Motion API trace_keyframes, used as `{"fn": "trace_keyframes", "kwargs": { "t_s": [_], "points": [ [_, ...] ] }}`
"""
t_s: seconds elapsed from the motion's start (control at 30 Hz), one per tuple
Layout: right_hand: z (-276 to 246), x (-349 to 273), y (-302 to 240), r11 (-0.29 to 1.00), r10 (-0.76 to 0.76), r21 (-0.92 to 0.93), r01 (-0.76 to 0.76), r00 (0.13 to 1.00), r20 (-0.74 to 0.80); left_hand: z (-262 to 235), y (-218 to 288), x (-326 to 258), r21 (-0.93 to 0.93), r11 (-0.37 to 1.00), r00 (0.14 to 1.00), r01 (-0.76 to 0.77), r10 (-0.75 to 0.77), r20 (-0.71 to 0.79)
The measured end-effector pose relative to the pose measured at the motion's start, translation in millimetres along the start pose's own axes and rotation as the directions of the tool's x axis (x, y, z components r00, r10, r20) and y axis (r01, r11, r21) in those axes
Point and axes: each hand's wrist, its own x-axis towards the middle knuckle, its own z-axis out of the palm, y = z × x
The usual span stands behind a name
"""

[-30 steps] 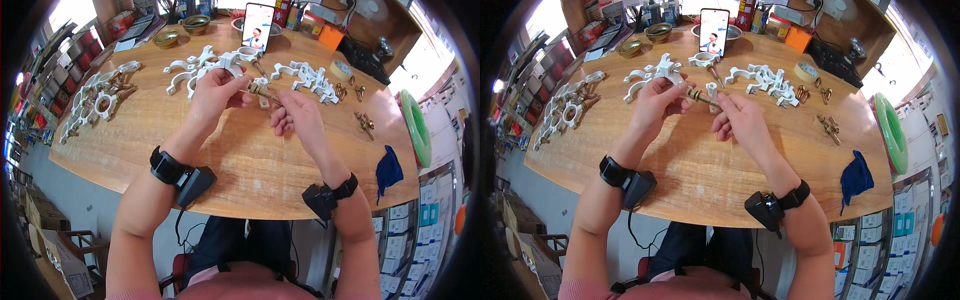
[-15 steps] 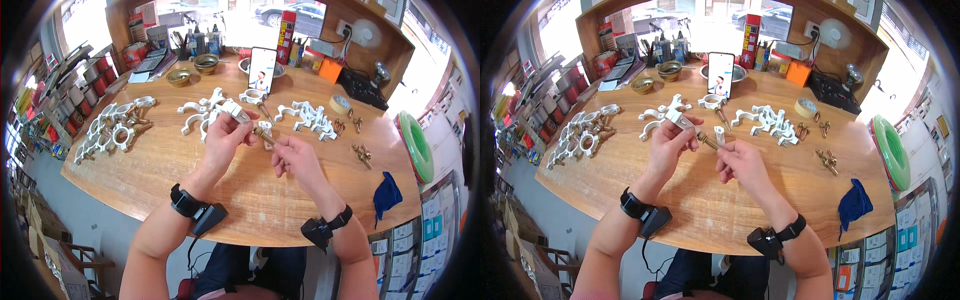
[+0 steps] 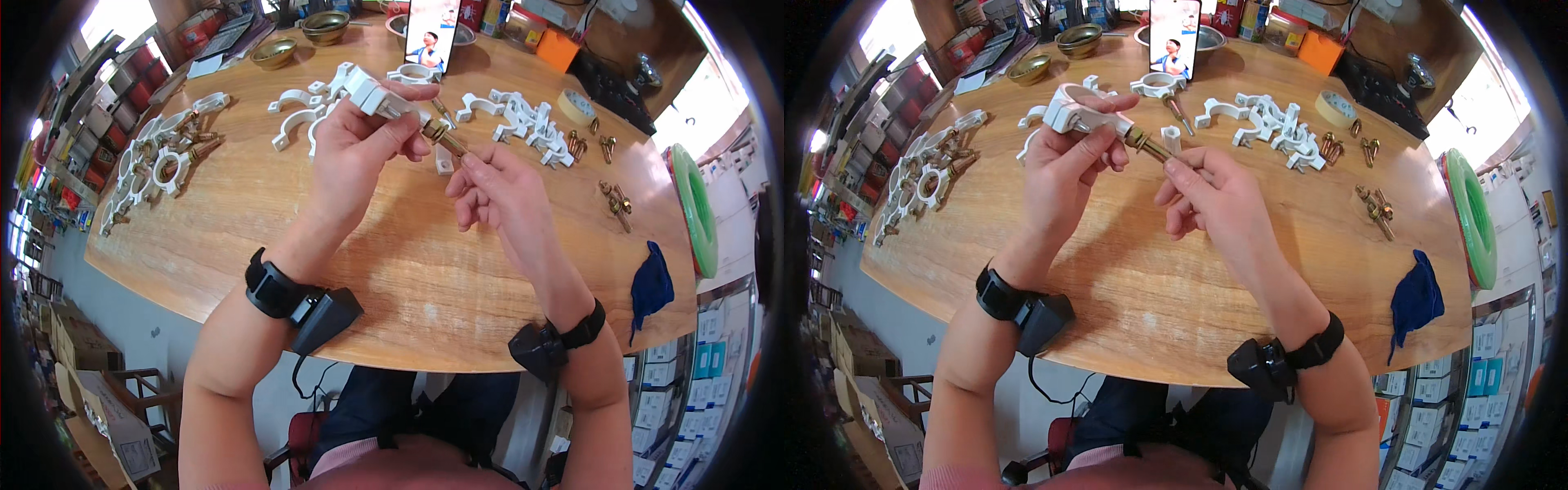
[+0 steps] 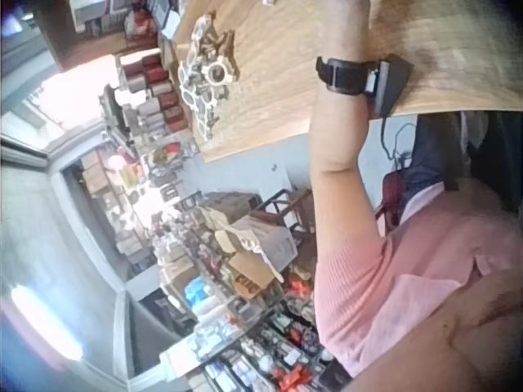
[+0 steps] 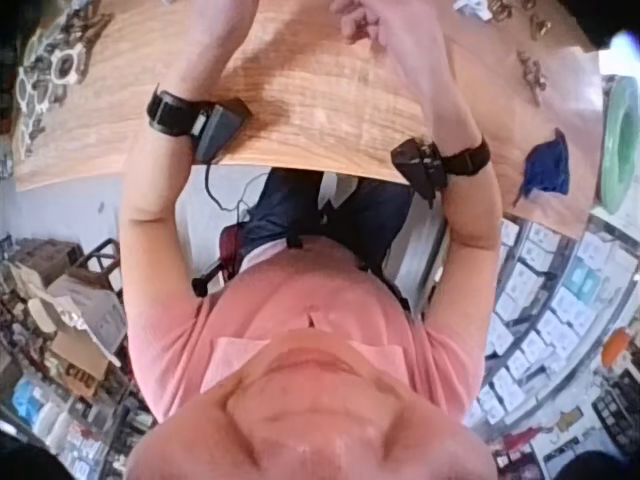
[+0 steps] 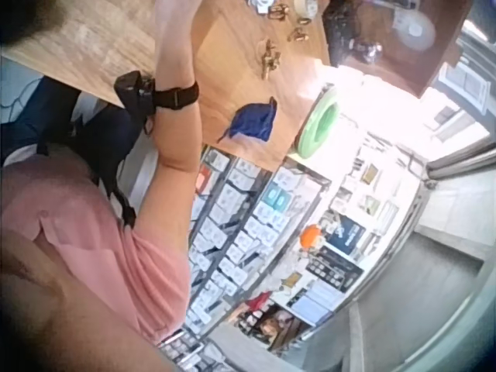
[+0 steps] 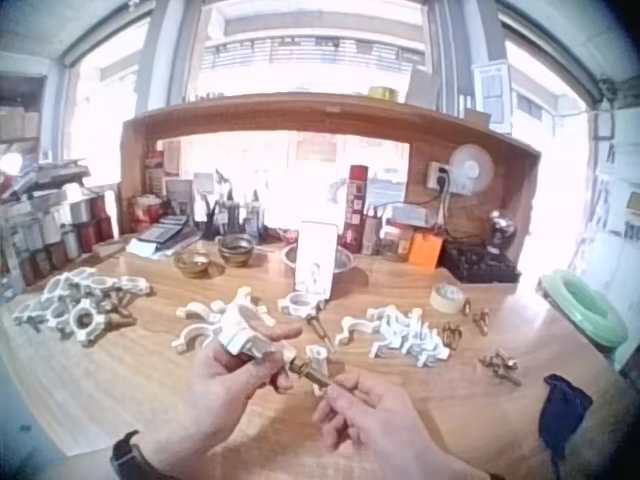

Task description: The person assembles white plastic hardware components by hand, inserting brass bolts and securing them with nuts and washers at a wooden workstation.

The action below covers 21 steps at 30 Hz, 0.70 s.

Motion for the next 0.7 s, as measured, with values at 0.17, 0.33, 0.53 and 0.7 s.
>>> {"fn": "trace_keyframes", "kwargs": {
  "t_s": [0.17,0.33,0.53,0.7],
  "points": [
    [-9.5,-2.8,-2.3,0.973,0.149,0.132,-0.187,0.956,0.253,3.0,6.9,-1.7,0.033,0.999,0.999,0.04,-0.041,0.019],
    [-1.8,-4.9,-0.3,0.954,0.043,0.276,-0.119,0.963,0.264,13.5,9.9,-4.3,0.051,0.996,0.981,0.073,-0.062,-0.184],
    [5.4,-8.1,2.6,0.972,-0.235,-0.026,0.234,0.971,-0.039,15.6,8.2,-12.1,0.026,0.946,0.94,0.325,-0.319,-0.12],
    [12.5,-13.3,3.5,0.953,-0.228,-0.209,0.22,0.973,-0.017,12.3,5.9,-13.2,-0.001,0.966,0.96,0.259,-0.258,-0.11]
  ]
}}
